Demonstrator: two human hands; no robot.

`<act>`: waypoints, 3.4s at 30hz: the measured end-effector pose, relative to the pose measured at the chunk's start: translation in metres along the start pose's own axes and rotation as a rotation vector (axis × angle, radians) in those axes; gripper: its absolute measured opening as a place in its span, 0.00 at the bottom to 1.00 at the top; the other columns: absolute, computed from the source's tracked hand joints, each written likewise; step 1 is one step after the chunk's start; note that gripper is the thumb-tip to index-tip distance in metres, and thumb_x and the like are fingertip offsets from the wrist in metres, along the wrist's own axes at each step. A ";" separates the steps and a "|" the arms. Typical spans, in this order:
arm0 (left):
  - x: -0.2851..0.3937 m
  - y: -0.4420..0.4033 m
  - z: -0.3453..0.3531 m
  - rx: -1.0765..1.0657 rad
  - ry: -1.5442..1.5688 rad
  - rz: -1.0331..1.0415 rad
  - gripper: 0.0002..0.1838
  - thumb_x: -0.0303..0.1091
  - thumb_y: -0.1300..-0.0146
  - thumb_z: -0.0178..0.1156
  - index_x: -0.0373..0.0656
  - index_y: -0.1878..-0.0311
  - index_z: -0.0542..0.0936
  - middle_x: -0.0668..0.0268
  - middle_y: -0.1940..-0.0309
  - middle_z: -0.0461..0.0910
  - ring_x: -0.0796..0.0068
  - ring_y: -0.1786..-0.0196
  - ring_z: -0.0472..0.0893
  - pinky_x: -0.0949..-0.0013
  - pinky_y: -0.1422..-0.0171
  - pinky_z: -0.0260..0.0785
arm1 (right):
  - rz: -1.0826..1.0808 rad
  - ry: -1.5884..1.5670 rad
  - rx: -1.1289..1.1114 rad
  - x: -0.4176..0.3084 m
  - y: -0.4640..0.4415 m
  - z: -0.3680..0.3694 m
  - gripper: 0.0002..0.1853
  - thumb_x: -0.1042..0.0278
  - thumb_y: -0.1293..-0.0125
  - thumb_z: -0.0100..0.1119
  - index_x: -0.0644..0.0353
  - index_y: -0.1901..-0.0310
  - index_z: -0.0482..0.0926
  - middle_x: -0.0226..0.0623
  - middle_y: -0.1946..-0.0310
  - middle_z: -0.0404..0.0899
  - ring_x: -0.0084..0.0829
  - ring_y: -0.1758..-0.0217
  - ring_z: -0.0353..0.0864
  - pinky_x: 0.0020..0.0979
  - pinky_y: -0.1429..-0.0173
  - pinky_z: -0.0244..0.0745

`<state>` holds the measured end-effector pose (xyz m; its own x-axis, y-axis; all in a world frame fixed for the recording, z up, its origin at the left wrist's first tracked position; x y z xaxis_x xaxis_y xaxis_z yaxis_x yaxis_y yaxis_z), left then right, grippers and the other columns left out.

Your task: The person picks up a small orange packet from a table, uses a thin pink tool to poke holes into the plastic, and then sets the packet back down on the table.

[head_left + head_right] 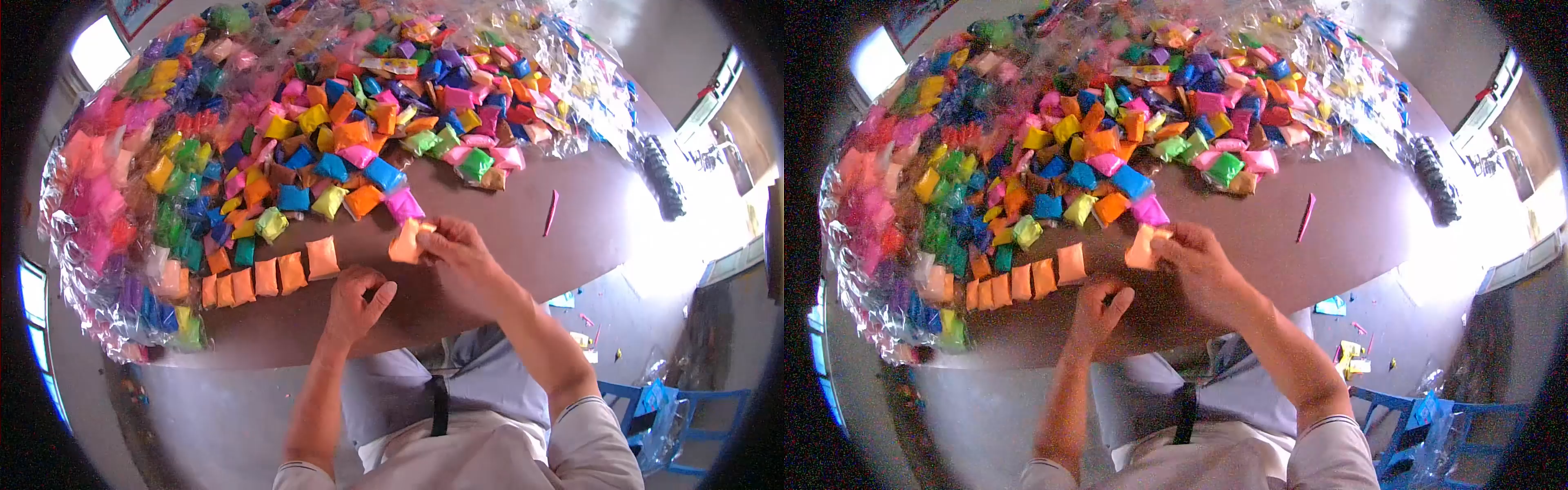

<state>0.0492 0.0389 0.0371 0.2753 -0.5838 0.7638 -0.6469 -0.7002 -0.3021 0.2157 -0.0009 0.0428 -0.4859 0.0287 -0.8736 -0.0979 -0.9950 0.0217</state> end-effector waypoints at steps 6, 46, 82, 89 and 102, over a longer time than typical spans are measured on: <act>-0.008 0.002 0.004 -0.027 -0.124 0.053 0.23 0.51 0.36 0.57 0.35 0.65 0.80 0.53 0.68 0.80 0.52 0.60 0.77 0.58 0.55 0.68 | -0.013 0.288 0.010 0.038 0.012 -0.004 0.14 0.62 0.33 0.60 0.66 0.55 0.79 0.28 0.67 0.80 0.20 0.64 0.76 0.25 0.58 0.73; 0.044 -0.021 0.089 0.007 -0.264 0.142 0.13 0.45 0.45 0.62 0.45 0.67 0.79 0.69 0.67 0.78 0.65 0.60 0.75 0.59 0.50 0.61 | -0.127 0.550 0.166 -0.002 0.065 -0.076 0.17 0.62 0.38 0.65 0.64 0.52 0.78 0.36 0.64 0.81 0.23 0.61 0.78 0.29 0.56 0.75; 0.063 -0.013 0.092 0.018 -0.210 0.327 0.12 0.38 0.46 0.66 0.40 0.70 0.76 0.62 0.70 0.77 0.59 0.67 0.77 0.60 0.58 0.67 | -0.119 0.308 0.568 -0.014 0.128 -0.098 0.21 0.66 0.39 0.66 0.66 0.47 0.74 0.29 0.70 0.77 0.21 0.68 0.76 0.22 0.65 0.72; 0.071 -0.014 0.093 -0.007 -0.210 0.338 0.12 0.37 0.49 0.68 0.42 0.72 0.76 0.64 0.68 0.77 0.62 0.64 0.77 0.61 0.56 0.66 | -0.140 0.505 0.561 0.003 0.102 -0.082 0.25 0.65 0.44 0.71 0.70 0.49 0.74 0.30 0.66 0.80 0.18 0.62 0.77 0.23 0.56 0.74; 0.061 -0.018 0.088 -0.111 0.080 0.162 0.19 0.49 0.41 0.62 0.40 0.69 0.79 0.62 0.66 0.80 0.63 0.61 0.78 0.62 0.52 0.63 | -0.193 -0.198 0.207 -0.004 0.091 -0.088 0.27 0.78 0.46 0.60 0.68 0.42 0.71 0.34 0.53 0.78 0.25 0.50 0.78 0.29 0.40 0.71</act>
<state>0.1404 -0.0200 0.0387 0.1064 -0.6473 0.7547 -0.7539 -0.5475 -0.3632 0.2853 -0.1003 0.0058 -0.5984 0.2526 -0.7604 -0.3686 -0.9294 -0.0186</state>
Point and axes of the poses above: each hand's wrist, its own y-axis away from the middle knuckle, its own z-axis out of the palm, x = y × z, the point moved 7 cm from there along -y, towards the middle knuckle
